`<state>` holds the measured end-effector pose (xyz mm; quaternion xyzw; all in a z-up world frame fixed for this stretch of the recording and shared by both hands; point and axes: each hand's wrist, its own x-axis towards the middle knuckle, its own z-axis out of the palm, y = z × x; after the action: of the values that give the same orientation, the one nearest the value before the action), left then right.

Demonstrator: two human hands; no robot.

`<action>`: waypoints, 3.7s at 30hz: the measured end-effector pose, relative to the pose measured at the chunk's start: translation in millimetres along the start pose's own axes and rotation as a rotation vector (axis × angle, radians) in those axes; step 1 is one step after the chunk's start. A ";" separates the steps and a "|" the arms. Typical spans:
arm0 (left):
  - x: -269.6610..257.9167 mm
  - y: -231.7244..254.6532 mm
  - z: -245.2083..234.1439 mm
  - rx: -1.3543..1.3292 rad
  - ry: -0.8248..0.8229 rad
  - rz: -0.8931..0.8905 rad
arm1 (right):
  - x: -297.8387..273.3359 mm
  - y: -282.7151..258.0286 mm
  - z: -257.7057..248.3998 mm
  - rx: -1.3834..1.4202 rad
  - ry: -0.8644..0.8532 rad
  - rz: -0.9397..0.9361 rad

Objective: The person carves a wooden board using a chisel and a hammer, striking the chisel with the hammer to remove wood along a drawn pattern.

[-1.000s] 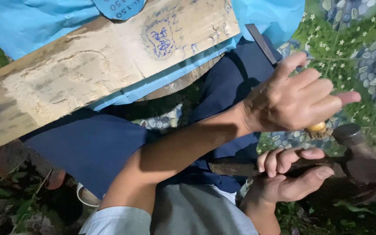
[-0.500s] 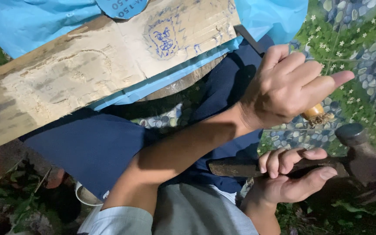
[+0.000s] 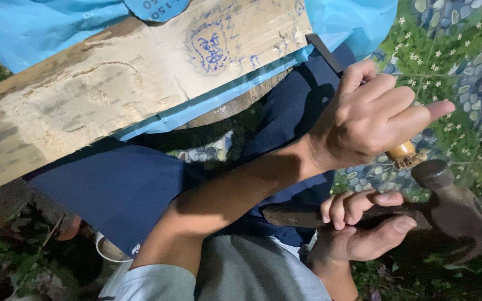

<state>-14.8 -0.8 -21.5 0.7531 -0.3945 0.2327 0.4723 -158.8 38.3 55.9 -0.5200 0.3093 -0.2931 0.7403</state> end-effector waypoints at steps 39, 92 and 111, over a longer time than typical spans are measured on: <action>55.6 -2.2 -50.3 -0.110 0.176 -0.053 | -1.9 -0.4 13.6 -0.187 0.133 -0.094; 49.5 -8.9 -48.4 -0.115 0.082 -0.068 | 61.4 118.6 -14.1 0.214 0.337 0.206; 45.7 -8.8 -47.1 -0.143 0.070 -0.093 | 30.3 98.5 -12.8 0.182 0.355 0.095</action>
<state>19.9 26.4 27.9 0.7264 -0.3580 0.2078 0.5487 -138.2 36.1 -46.0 -0.3758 0.4313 -0.3715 0.7312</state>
